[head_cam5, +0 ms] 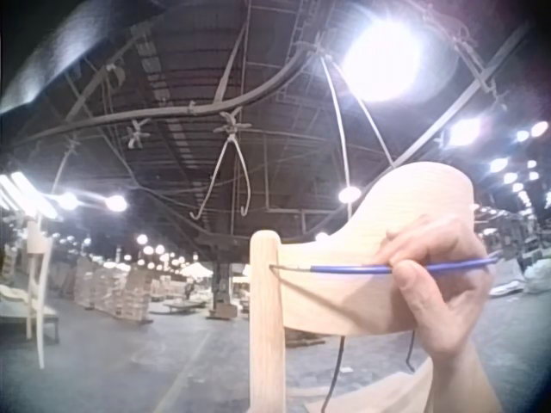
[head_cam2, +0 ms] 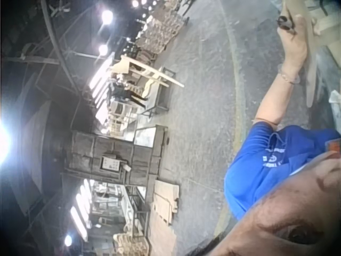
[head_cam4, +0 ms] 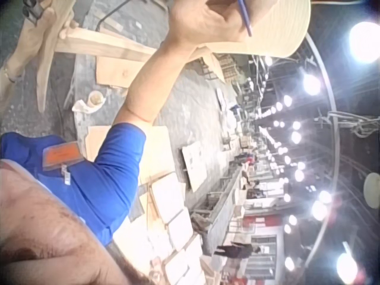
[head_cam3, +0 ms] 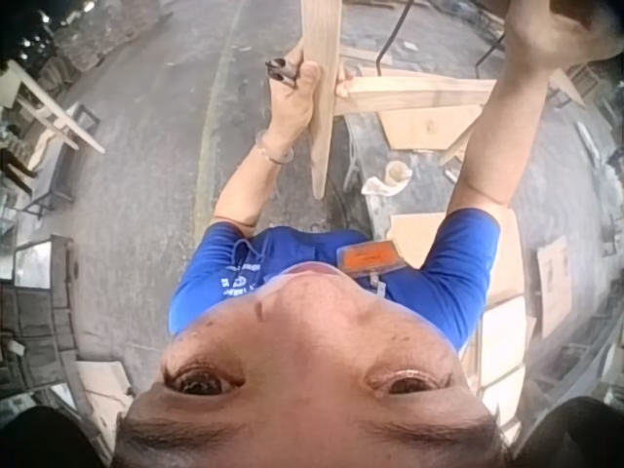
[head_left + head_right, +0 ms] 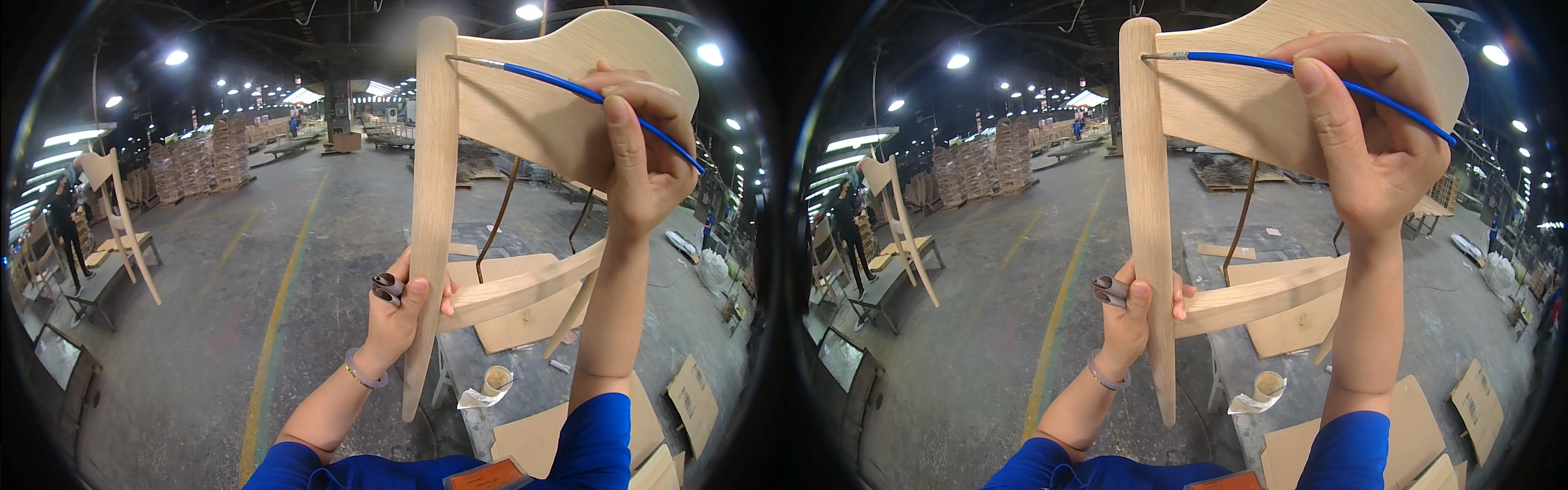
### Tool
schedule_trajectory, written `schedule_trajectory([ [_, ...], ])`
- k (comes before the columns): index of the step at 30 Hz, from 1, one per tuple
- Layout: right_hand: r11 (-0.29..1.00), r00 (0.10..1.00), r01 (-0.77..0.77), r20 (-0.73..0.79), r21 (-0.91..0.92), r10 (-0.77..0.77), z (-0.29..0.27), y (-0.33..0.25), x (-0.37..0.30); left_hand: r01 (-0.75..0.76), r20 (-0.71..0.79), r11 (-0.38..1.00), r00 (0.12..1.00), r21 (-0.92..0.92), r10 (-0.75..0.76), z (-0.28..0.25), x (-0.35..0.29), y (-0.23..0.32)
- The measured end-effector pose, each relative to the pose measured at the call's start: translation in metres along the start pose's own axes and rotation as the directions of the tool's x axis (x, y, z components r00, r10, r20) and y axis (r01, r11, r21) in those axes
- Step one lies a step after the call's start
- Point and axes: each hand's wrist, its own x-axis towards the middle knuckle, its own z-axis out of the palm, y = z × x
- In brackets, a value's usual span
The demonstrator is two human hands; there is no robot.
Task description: The person applies a light-colored finish to a wooden chair using a small brush. They repeatedly dip the brush into a container and paint the chair's backrest and side rails, repositioning the chair as needed.
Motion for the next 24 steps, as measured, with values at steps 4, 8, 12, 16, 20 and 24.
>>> schedule_trajectory([
  [4, 1.0, 1.0, 0.007, -0.003, -0.014, -0.007, 0.0, 0.006, -0.004, 0.005, -0.008, 1.0, 1.0, 0.003, -0.005, -0.001, 0.002, -0.003],
  [8, 0.995, 0.996, 0.085, -0.024, 0.05, -0.084, 0.001, 0.016, -0.004, 0.004, -0.005, 1.0, 1.0, 0.006, -0.003, -0.001, 0.005, -0.004],
  [12, 0.995, 0.996, 0.081, -0.028, 0.053, -0.08, 0.001, 0.021, -0.006, -0.016, 0.004, 1.0, 1.0, 0.013, 0.016, -0.004, 0.008, -0.007],
  [16, 0.995, 0.995, 0.093, -0.043, 0.045, -0.091, 0.0, 0.023, -0.011, -0.011, 0.035, 1.0, 0.999, -0.014, 0.011, -0.001, 0.01, -0.016],
  [20, 1.0, 1.0, -0.011, -0.029, -0.004, 0.011, 0.001, 0.02, -0.016, -0.012, 0.016, 1.0, 1.0, -0.003, 0.012, -0.003, 0.011, -0.018],
  [24, 1.0, 0.999, -0.017, -0.03, 0.012, 0.017, 0.001, 0.021, -0.016, -0.006, 0.005, 1.0, 1.0, 0.026, 0.006, -0.002, 0.013, -0.019],
])
